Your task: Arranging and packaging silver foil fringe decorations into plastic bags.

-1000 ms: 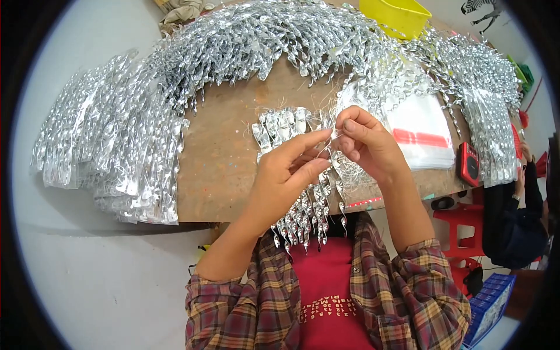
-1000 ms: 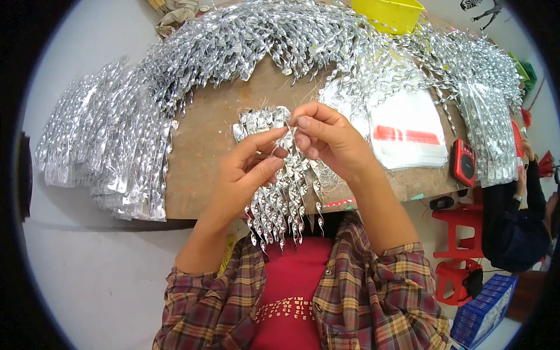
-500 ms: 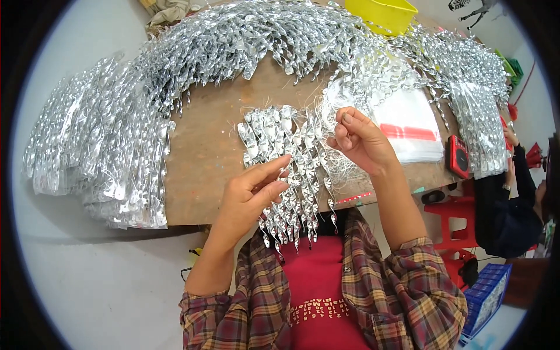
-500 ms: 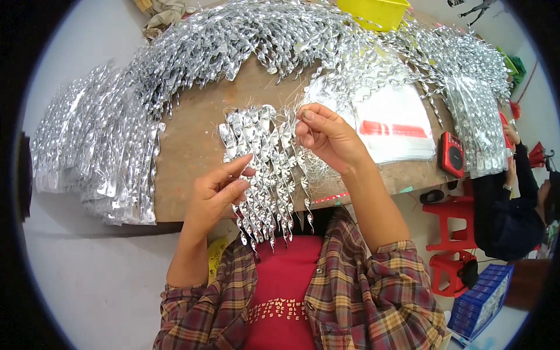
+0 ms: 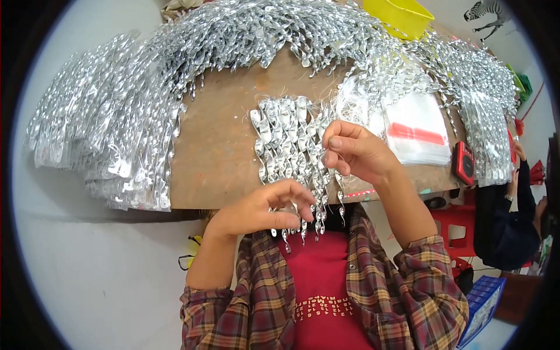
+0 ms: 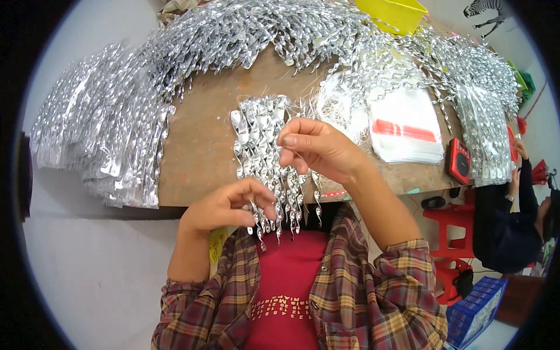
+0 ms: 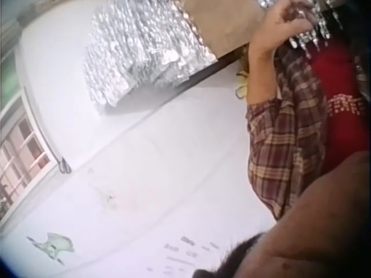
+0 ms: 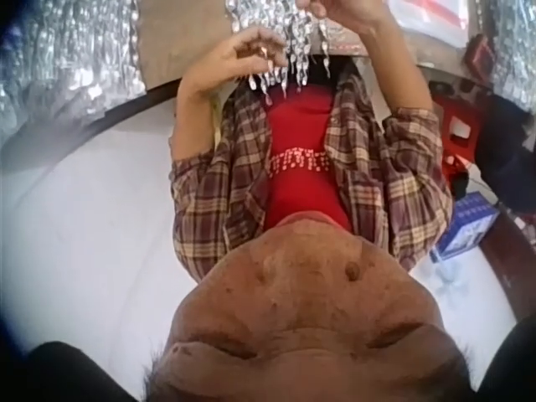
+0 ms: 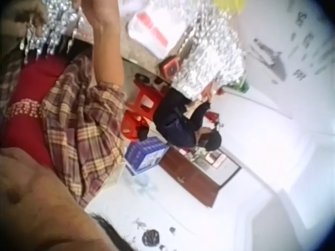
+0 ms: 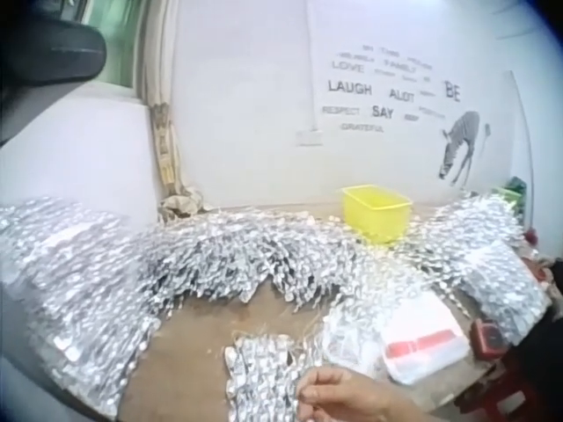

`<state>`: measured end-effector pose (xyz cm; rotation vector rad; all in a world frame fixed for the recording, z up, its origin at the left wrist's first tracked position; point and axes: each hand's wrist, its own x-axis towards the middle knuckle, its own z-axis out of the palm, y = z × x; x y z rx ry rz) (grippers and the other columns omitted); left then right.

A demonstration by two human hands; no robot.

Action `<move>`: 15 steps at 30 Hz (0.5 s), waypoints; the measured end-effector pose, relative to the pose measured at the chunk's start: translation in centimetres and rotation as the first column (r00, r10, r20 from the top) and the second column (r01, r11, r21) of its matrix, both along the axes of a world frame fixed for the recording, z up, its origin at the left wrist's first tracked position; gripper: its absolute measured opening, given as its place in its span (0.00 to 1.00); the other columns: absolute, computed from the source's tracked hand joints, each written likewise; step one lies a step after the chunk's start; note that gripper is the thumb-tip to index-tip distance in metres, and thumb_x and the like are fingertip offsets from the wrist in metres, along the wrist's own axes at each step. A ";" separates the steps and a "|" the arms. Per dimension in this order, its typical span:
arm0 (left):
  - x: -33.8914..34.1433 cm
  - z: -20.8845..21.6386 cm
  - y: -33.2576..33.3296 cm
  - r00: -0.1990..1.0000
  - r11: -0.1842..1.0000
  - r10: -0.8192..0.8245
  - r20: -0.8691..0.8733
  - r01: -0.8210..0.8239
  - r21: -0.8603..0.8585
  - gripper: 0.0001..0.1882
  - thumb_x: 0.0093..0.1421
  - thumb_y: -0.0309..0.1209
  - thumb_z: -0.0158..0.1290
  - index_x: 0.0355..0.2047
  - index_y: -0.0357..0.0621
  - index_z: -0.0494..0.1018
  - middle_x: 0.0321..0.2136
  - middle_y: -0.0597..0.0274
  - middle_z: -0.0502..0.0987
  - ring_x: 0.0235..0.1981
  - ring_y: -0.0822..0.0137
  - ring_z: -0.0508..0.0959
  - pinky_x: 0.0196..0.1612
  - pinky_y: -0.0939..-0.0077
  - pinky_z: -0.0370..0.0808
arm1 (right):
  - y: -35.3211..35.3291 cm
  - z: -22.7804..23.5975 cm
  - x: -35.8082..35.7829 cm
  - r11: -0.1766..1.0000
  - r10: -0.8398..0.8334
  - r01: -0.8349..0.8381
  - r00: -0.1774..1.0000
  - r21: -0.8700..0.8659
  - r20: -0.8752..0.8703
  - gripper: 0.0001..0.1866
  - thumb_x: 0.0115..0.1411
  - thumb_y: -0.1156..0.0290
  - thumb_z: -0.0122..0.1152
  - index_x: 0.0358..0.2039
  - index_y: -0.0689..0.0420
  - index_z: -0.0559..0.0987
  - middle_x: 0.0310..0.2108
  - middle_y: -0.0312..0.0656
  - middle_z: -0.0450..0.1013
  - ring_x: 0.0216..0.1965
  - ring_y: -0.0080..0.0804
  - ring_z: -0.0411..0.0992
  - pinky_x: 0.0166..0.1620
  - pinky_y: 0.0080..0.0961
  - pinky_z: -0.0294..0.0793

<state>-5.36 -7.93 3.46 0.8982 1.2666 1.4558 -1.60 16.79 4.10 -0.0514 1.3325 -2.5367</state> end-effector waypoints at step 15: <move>2.5 0.1 3.7 0.808 0.807 0.589 0.017 -0.590 0.027 0.07 0.62 0.30 0.50 0.35 0.37 0.72 0.22 0.66 0.73 0.21 0.78 0.72 0.27 0.85 0.70 | -0.4 -0.6 0.7 0.995 0.068 -0.070 0.997 0.078 0.029 0.06 0.59 0.70 0.57 0.34 0.58 0.73 0.22 0.39 0.74 0.15 0.18 0.66 0.18 0.10 0.61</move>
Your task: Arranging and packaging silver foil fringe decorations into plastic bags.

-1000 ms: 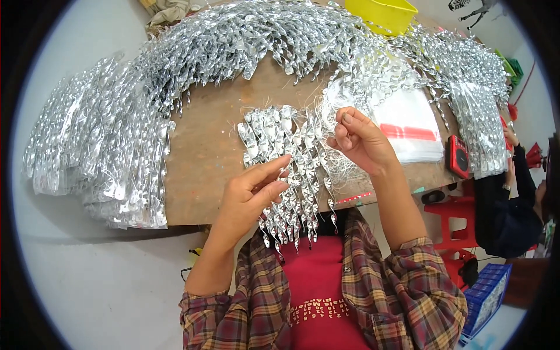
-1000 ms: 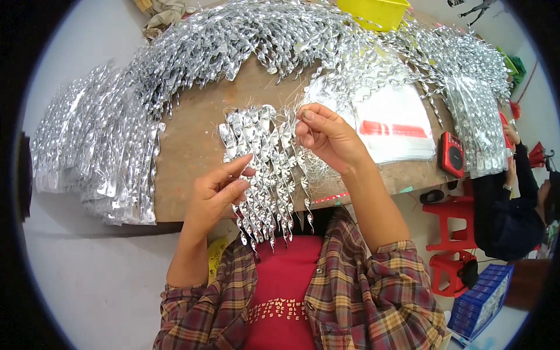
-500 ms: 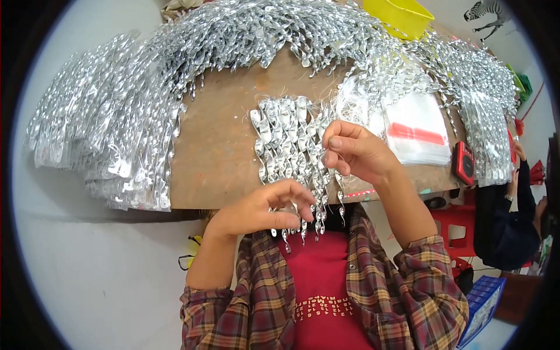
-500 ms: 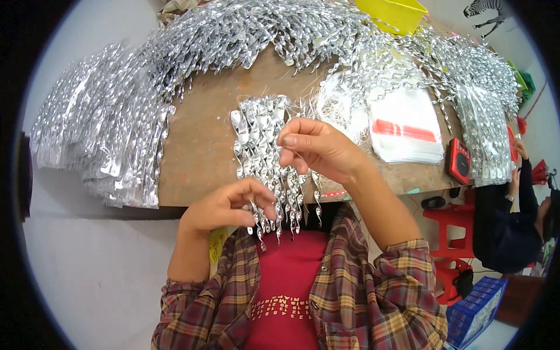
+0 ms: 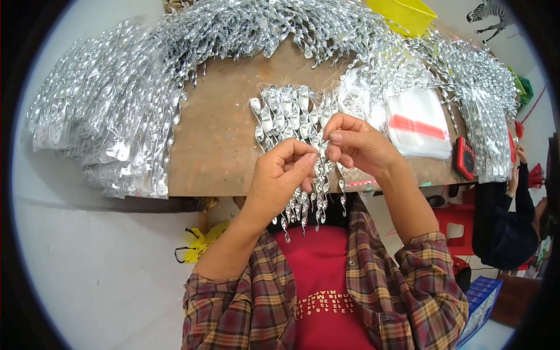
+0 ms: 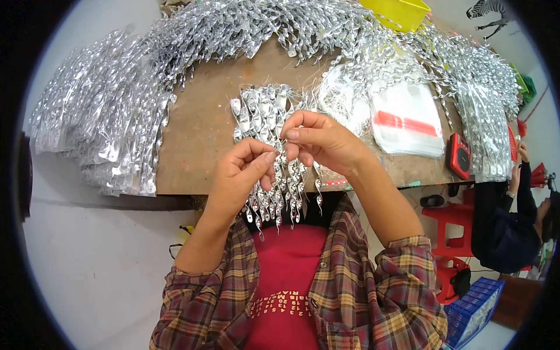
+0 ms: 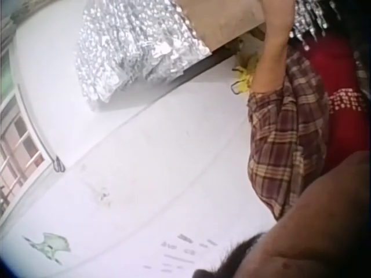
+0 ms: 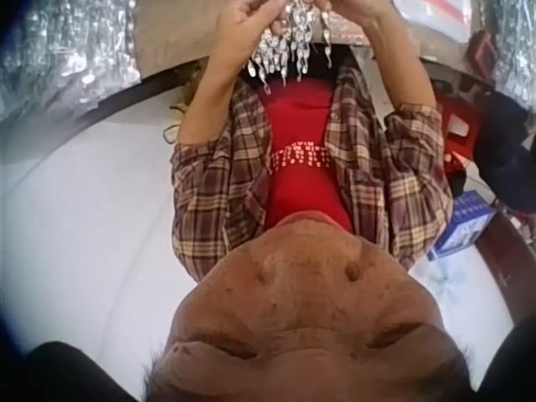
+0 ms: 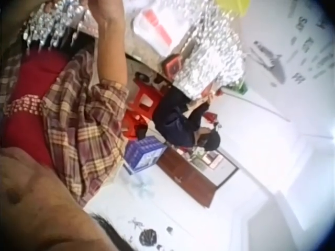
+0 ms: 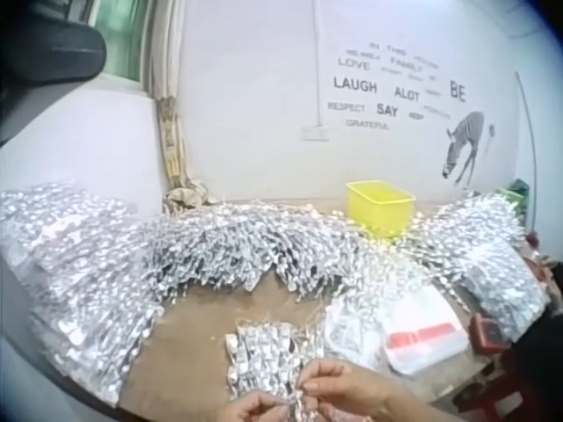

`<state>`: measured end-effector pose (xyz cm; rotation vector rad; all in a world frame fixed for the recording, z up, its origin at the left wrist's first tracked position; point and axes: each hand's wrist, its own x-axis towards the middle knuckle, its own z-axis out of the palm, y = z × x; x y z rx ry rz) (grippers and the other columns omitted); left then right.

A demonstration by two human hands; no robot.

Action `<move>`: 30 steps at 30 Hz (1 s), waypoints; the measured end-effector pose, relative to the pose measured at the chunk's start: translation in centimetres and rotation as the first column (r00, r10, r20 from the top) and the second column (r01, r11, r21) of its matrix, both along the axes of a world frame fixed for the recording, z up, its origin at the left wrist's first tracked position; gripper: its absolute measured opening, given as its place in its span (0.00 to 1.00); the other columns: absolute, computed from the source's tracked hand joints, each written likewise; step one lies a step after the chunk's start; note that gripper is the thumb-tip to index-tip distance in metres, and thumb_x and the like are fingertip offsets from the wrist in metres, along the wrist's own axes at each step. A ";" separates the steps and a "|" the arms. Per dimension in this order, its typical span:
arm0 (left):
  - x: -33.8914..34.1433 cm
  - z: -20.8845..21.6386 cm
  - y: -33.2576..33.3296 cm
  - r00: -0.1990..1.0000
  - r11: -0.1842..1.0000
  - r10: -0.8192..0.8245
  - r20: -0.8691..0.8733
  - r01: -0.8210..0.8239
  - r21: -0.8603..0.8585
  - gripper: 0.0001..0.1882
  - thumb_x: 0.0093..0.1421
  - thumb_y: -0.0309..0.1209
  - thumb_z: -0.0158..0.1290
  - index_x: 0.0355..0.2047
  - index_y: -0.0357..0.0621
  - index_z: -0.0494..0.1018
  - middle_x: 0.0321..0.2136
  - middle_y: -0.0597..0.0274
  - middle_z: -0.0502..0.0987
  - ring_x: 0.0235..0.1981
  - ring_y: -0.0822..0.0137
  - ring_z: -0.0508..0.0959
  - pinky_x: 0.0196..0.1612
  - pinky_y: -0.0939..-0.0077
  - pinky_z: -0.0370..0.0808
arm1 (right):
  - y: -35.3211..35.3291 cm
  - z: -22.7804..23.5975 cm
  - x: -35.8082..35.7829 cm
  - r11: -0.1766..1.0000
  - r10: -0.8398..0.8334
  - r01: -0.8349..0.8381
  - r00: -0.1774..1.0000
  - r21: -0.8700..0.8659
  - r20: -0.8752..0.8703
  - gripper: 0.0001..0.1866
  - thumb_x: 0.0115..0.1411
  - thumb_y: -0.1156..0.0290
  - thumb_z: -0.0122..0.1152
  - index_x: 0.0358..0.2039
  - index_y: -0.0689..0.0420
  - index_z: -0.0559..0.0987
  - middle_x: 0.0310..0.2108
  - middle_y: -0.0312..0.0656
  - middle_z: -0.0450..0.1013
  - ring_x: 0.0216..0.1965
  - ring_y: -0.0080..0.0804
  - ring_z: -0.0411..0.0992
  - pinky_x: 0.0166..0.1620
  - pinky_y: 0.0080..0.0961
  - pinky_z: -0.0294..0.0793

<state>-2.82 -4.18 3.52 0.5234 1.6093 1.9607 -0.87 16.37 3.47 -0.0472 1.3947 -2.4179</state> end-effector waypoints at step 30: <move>0.4 -1.3 0.9 0.897 0.957 0.163 -0.410 -0.245 -0.155 0.05 0.60 0.24 0.51 0.33 0.35 0.73 0.23 0.67 0.75 0.21 0.82 0.72 0.24 0.87 0.69 | -2.4 1.5 2.2 0.172 0.310 0.781 0.535 0.600 -0.786 0.09 0.48 0.78 0.63 0.32 0.56 0.78 0.28 0.39 0.74 0.30 0.38 0.69 0.35 0.29 0.68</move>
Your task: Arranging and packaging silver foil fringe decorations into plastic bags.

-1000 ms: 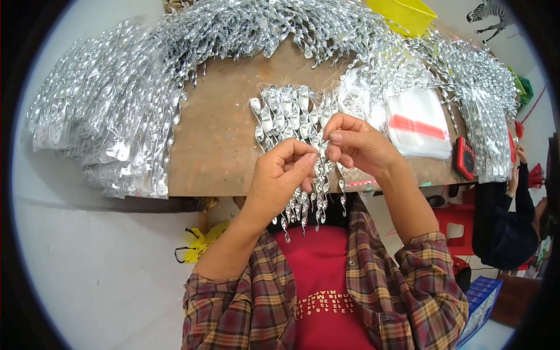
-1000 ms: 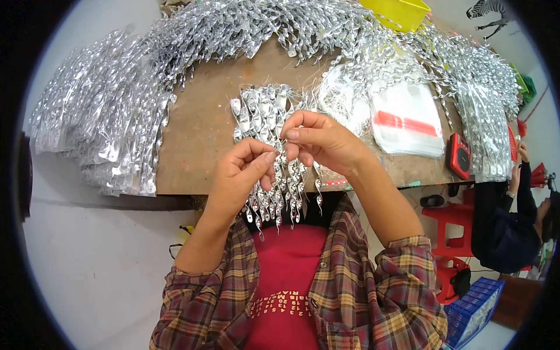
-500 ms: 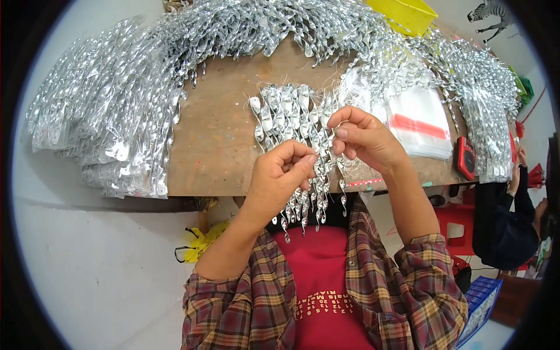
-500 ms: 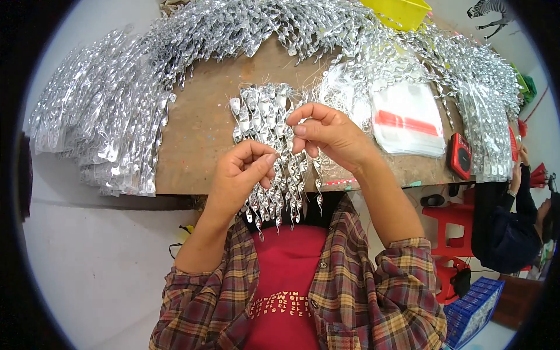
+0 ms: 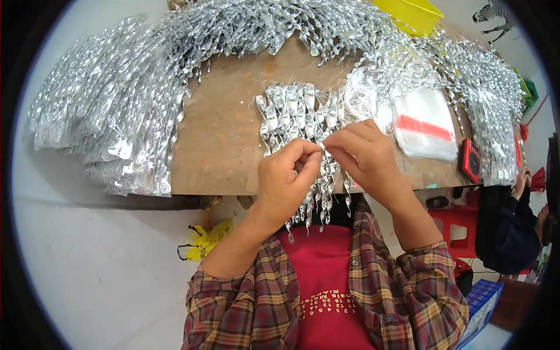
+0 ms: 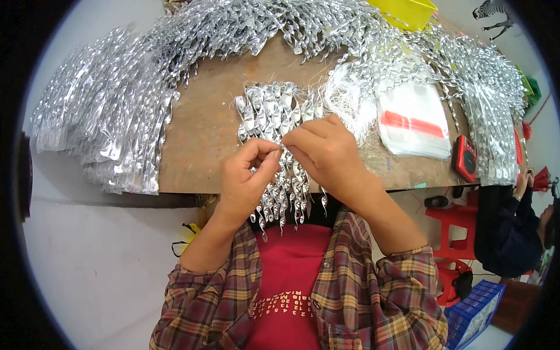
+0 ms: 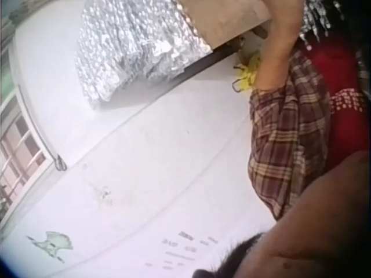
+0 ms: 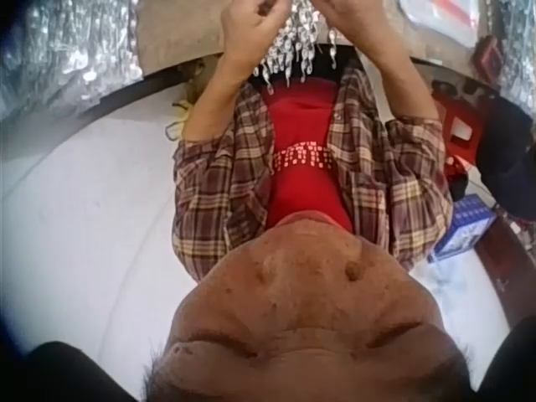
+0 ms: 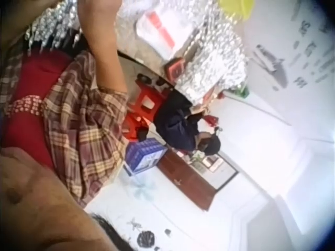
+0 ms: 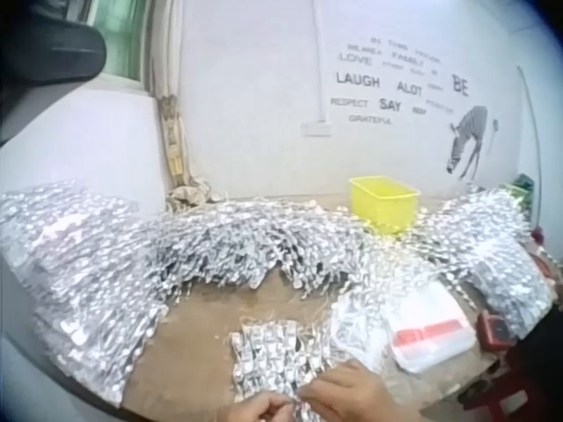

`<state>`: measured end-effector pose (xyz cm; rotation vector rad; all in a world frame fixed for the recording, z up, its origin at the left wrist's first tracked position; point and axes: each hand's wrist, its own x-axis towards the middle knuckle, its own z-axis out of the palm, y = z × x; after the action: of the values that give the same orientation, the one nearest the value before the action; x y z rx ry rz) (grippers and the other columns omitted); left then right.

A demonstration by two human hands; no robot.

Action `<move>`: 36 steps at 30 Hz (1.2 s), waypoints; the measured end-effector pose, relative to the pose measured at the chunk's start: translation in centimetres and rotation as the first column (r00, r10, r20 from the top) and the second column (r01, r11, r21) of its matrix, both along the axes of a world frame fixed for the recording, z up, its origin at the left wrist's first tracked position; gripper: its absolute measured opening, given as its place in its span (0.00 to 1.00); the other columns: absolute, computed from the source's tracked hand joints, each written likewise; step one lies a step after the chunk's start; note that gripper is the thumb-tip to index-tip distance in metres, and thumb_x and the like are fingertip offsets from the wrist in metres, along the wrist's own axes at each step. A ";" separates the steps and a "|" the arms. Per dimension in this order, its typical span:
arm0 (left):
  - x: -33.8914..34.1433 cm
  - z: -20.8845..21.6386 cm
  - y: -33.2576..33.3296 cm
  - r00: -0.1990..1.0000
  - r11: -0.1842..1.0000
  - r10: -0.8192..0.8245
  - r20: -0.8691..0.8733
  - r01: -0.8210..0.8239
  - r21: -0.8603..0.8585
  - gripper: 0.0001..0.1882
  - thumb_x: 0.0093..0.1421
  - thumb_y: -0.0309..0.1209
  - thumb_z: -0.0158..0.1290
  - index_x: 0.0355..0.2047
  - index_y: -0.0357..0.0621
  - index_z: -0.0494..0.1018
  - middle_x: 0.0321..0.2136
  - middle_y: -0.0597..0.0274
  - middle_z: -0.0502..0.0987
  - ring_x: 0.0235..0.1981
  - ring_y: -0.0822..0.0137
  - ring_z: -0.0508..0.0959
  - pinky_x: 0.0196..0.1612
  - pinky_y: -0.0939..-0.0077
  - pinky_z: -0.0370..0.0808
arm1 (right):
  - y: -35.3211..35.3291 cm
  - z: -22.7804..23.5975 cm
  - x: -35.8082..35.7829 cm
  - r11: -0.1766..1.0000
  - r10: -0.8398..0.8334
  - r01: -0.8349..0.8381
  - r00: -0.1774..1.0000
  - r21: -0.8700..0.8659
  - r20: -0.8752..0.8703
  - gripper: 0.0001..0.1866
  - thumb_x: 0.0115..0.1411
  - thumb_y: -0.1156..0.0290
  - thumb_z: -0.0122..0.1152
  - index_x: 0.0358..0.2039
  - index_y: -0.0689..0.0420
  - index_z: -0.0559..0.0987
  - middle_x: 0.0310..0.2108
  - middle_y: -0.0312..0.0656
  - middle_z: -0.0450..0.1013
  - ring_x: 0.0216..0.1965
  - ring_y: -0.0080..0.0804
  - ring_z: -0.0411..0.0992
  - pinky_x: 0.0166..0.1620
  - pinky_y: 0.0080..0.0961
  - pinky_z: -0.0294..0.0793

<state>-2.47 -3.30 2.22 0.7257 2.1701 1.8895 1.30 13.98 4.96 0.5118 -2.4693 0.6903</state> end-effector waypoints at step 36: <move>-0.8 -0.7 -0.5 0.907 0.923 -0.161 0.389 -0.001 0.385 0.09 0.61 0.29 0.52 0.36 0.34 0.74 0.29 0.62 0.77 0.27 0.76 0.74 0.35 0.84 0.72 | -1.3 -3.2 -0.3 0.307 0.527 0.139 0.799 -0.942 0.289 0.05 0.56 0.73 0.59 0.33 0.58 0.75 0.43 0.40 0.71 0.45 0.26 0.68 0.50 0.26 0.65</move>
<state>-3.32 -3.81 1.57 0.4049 1.5154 2.2024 1.00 12.73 1.81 0.1139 -1.8524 2.5140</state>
